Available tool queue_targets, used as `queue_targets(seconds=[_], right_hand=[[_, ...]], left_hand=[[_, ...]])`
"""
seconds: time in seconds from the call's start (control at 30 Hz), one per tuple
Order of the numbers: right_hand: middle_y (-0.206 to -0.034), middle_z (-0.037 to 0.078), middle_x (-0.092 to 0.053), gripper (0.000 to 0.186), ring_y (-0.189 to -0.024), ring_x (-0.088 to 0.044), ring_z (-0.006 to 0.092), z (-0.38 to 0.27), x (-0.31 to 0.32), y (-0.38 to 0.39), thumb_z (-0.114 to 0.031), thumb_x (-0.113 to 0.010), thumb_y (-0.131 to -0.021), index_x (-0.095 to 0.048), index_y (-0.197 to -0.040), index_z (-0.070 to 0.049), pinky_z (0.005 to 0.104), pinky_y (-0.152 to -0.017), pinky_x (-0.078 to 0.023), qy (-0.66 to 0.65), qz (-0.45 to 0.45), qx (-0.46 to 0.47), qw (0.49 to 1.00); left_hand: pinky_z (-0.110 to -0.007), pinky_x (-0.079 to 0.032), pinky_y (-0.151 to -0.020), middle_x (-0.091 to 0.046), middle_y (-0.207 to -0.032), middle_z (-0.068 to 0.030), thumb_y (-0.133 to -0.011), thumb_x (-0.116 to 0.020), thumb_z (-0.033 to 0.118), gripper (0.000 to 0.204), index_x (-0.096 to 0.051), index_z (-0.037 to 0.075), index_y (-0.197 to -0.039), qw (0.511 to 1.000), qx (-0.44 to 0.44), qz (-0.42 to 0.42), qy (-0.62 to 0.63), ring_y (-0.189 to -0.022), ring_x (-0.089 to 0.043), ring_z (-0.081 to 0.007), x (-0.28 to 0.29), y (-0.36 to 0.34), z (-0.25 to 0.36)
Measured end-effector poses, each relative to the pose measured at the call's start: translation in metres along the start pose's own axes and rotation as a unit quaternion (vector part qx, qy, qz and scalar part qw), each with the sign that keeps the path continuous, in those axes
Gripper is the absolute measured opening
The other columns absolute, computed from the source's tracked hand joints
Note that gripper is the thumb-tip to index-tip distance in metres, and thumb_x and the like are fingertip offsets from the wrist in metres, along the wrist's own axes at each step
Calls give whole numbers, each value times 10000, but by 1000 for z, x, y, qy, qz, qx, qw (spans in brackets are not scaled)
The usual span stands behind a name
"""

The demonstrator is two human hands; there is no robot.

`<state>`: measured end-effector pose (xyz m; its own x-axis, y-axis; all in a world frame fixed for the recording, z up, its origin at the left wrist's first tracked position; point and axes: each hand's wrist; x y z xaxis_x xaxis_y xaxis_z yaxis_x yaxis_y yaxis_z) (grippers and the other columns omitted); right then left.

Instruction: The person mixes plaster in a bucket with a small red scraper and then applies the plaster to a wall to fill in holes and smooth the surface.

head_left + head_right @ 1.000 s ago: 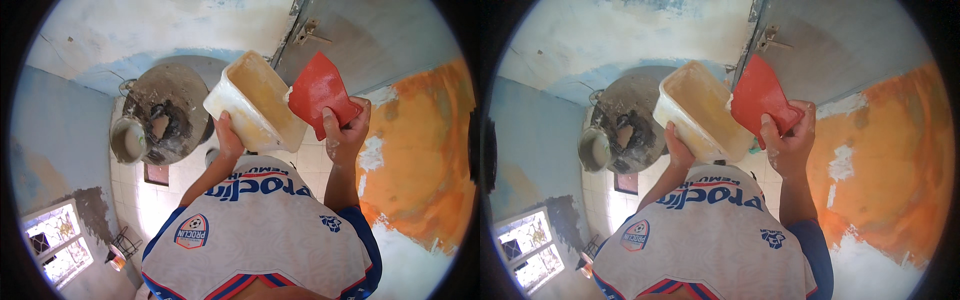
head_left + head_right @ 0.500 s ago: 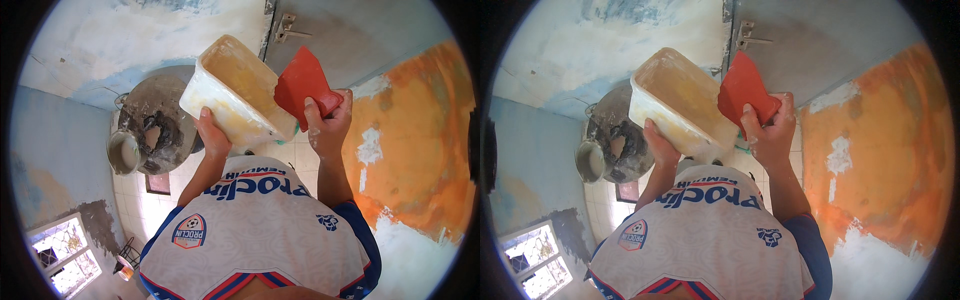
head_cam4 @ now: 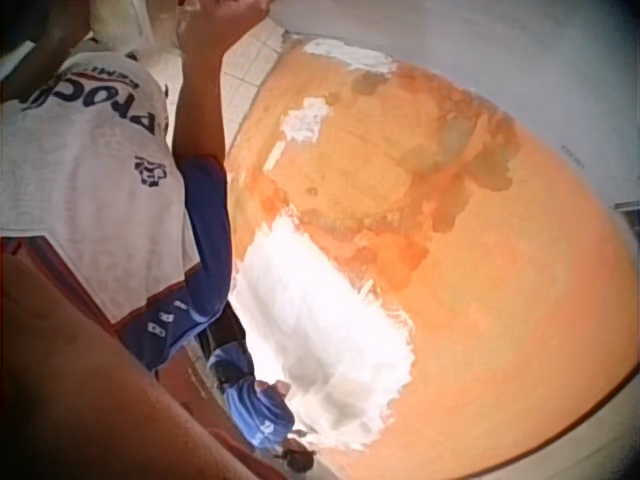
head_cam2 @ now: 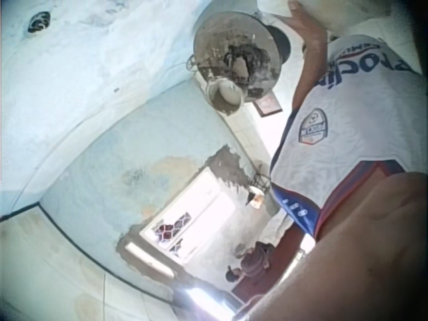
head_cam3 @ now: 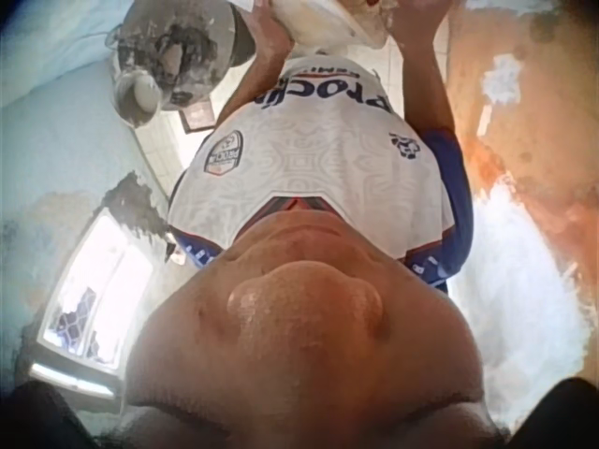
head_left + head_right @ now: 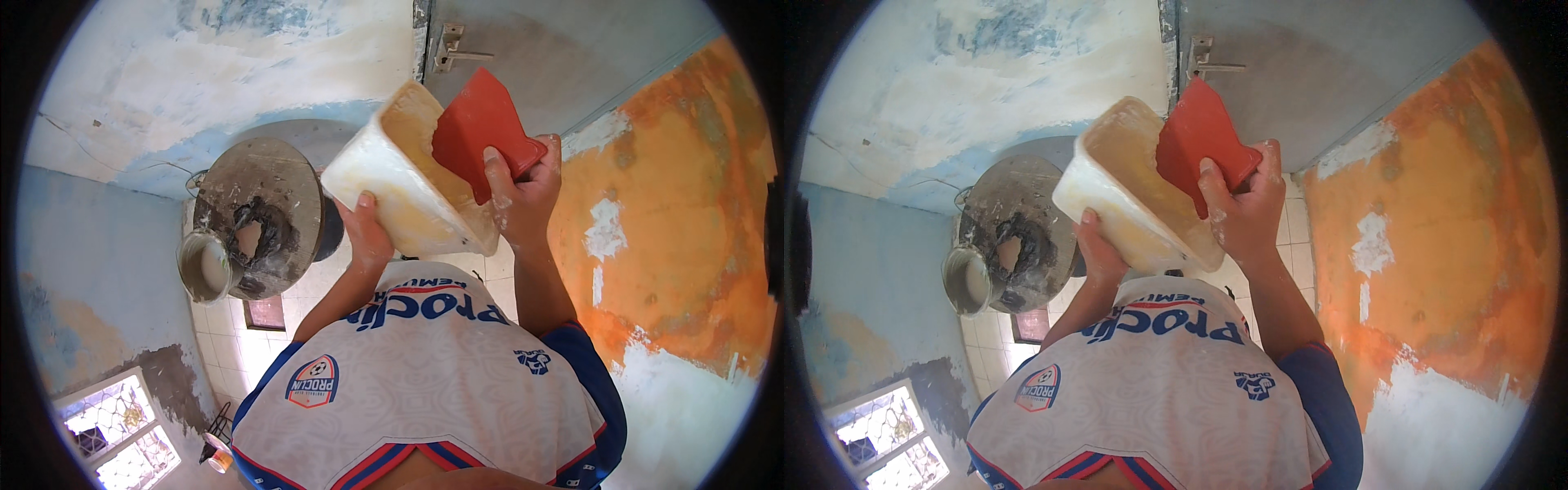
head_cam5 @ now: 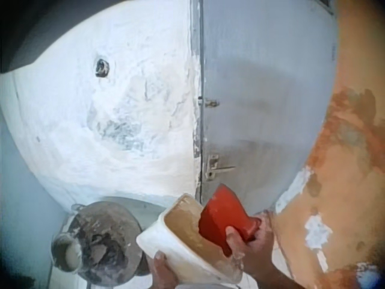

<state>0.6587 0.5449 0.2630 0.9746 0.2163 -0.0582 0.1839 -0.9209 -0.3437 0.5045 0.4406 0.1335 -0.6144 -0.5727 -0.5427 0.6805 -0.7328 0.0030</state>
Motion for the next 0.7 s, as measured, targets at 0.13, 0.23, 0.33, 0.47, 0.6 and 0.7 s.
queue_targets(seconds=[0.13, 0.23, 0.33, 0.47, 0.6, 0.7], right_hand=[[-866, 74, -638, 269, -761, -581, 52, 1, -4, -5, -64, -720, -895, -464, -954, -8, 235, -650, -508, 16, -20, -23, 999], [-846, 58, -633, 276, -746, -580, 50, 4, -5, -12, -76, -742, -888, -474, -920, -21, 235, -643, -506, -22, -32, -17, 999], [-851, 56, -626, 262, -759, -589, 60, 4, 2, -21, -58, -755, -875, -498, -915, -27, 242, -632, -506, -10, -68, -67, 995], [-909, 79, -645, 240, -815, -637, 116, -8, -4, -27, -20, -757, -853, -534, -941, -26, 280, -697, -562, -134, -89, -145, 976], [-980, 104, -660, 261, -900, -675, 183, -9, 1, -29, -6, -756, -845, -543, -996, -13, 344, -805, -603, -196, -99, -202, 954], [-1042, 121, -654, 301, -968, -673, 204, -11, 2, -28, -2, -752, -848, -532, -1053, -8, 367, -841, -608, -247, -108, -199, 942]], left_hand=[[-401, -383, -1083, -441, -1397, -182, -967, -457, 230, 627, -203, 13, -1498, 998, -26, -22, -43, -1265, -476, -261, -19, 10, 7], [-431, -404, -1088, -448, -1407, -173, -984, -417, 260, 583, -235, 53, -1498, 999, -14, -17, -35, -1281, -487, -283, -15, 7, 4], [-444, -420, -1085, -454, -1412, -166, -995, -403, 300, 576, -250, 71, -1501, 998, -20, -24, -48, -1285, -500, -292, -11, 3, 0], [-441, -428, -1080, -459, -1411, -166, -1002, -399, 347, 594, -249, 66, -1503, 997, -28, -53, -51, -1274, -514, -295, -3, -2, -8], [-434, -436, -1071, -465, -1408, -165, -1014, -367, 374, 587, -257, 63, -1500, 997, -23, -45, -58, -1269, -521, -299, -3, -5, -7], [-429, -435, -1072, -471, -1410, -159, -1022, -342, 375, 570, -278, 64, -1496, 999, 11, -20, -43, -1279, -517, -296, -9, -6, -5]])
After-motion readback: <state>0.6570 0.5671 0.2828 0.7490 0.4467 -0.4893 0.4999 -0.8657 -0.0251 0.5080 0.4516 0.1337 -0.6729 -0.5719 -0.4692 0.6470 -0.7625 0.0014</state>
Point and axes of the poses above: each hand's wrist, its own y-axis away from the middle knuckle, its own x-axis out of the back of the hand, z = x × y
